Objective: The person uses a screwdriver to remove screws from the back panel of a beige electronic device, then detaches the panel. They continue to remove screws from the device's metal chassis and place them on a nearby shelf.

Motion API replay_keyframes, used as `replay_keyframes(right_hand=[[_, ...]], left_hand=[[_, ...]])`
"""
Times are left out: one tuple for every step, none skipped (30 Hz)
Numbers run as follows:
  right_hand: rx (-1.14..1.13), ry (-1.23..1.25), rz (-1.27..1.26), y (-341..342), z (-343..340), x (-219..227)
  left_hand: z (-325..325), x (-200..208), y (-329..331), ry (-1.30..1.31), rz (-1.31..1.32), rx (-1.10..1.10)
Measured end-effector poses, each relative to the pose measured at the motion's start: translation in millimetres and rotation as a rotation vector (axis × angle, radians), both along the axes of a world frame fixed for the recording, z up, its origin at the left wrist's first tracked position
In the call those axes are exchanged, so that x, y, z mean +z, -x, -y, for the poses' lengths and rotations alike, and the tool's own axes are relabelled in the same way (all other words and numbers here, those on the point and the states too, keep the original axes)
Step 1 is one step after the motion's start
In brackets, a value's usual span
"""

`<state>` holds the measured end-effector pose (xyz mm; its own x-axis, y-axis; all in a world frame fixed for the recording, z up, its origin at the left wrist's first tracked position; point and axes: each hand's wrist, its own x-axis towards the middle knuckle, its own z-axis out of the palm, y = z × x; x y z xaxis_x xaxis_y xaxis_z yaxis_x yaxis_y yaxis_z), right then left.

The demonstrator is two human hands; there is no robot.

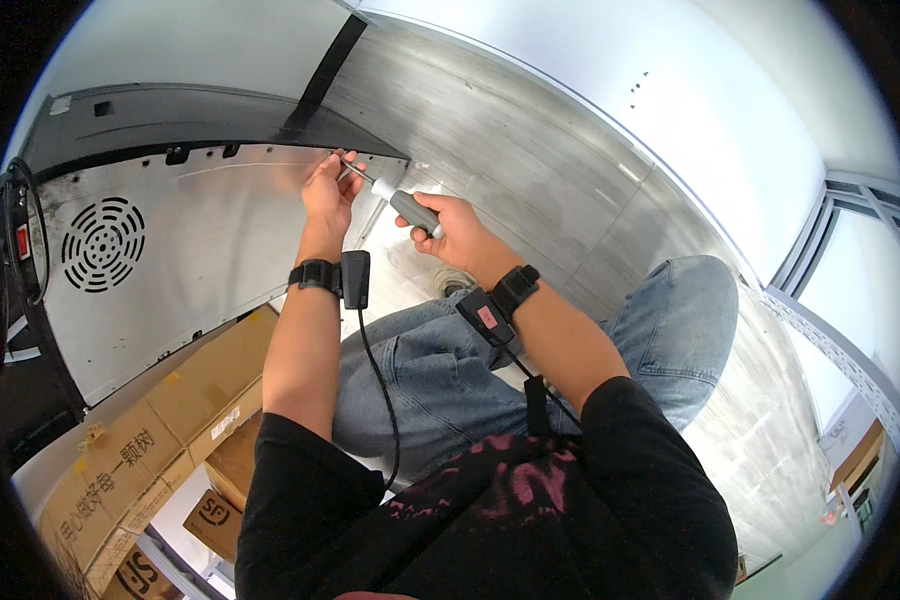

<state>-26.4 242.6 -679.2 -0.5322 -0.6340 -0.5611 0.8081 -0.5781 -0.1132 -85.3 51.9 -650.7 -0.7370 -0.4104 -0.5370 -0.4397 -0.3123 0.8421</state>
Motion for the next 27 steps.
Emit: replay_keyframes(right_hand=[[0.001,0.007,-0.004,0.8,-0.5,-0.2],[0.001,0.015,-0.008,1.5,-0.8,-0.4],[0.005,-0.036,-0.061,1.4,-1.5,-0.4],[0.011,-0.083,-0.115,1.6,-1.1,3.5],[0.017,-0.130,-0.169,1.6,-0.3,7.3],[0.039,-0.247,-0.258,2.0,1.6,11.0],[0.059,-0.363,-0.344,0.8,4.5,15.1],[0.078,-0.479,-0.428,-0.8,7.2,17.0],[0.041,-0.583,-0.552,-4.4,10.9,12.5],[0.001,-0.687,-0.678,-8.4,15.2,4.3],[-0.042,-0.790,-0.805,-10.9,19.6,-2.7],[-0.065,-0.916,-0.921,-13.0,23.1,-10.1],[-0.084,-1.045,-1.039,-14.3,25.4,-11.0],[-0.103,-1.176,-1.155,-15.4,27.0,-12.2],[-0.053,-1.033,-1.014,-16.3,26.7,-13.6],[0.003,-0.894,-0.870,-16.0,24.5,-0.4],[0.055,-0.757,-0.732,-14.5,21.2,9.1],[0.116,-0.581,-0.595,-12.9,15.6,10.0],[0.167,-0.410,-0.460,-7.5,5.5,9.8],[0.215,-0.240,-0.323,-3.5,0.0,10.5],[0.256,-0.296,-0.351,-2.7,0.9,9.1],[0.258,-0.359,-0.391,-1.6,1.7,6.5],[0.260,-0.422,-0.430,0.2,2.6,4.3],[0.261,-0.485,-0.468,2.2,2.1,3.4],[0.254,-0.521,-0.469,1.8,4.3,5.0],[0.247,-0.557,-0.469,0.7,4.8,7.2],[0.239,-0.593,-0.469,1.2,4.1,9.9]], left_hand=[[-0.6,-0.2,0.7,-0.003,-0.003,-0.001],[-1.7,-0.5,0.9,-0.005,0.004,0.002],[-2.7,-0.8,0.3,-0.007,0.010,0.004],[-2.5,-0.8,-0.3,-0.005,0.016,0.009],[-2.8,-1.0,-0.8,-0.030,-0.002,0.023],[-3.5,-1.5,-1.3,-0.054,-0.019,0.038],[-4.1,-1.5,-2.3,-0.076,-0.033,0.049],[-4.4,-1.5,-2.8,-0.080,-0.028,0.047],[-4.6,-1.6,-3.3,-0.084,-0.023,0.046],[-5.5,0.2,-2.3,-0.088,-0.020,0.041],[-6.9,3.2,-1.7,-0.065,0.006,0.035],[-8.9,5.7,-1.7,-0.041,0.031,0.030],[-9.5,6.6,-2.1,-0.024,0.056,0.027],[-8.7,7.4,0.4,0.009,0.085,0.041],[-7.8,8.0,4.8,0.041,0.113,0.056],[-5.9,6.0,4.9,0.067,0.146,0.073],[-6.7,5.9,4.3,0.046,0.135,0.083],[-7.4,5.6,3.7,0.025,0.125,0.093],[-9.1,5.9,6.5,0.002,0.109,0.097],[-9.4,6.7,8.1,-0.010,0.103,0.107],[-9.0,7.7,8.5,-0.022,0.097,0.115],[-10.1,8.6,8.5,-0.037,0.095,0.119],[-12.7,9.8,9.2,-0.085,0.087,0.152],[-15.4,9.9,10.4,-0.136,0.078,0.150],[-13.0,11.2,10.1,-0.180,0.070,0.154],[-11.1,12.0,11.4,-0.224,0.062,0.158],[-9.2,8.7,13.6,-0.260,0.073,0.145]])
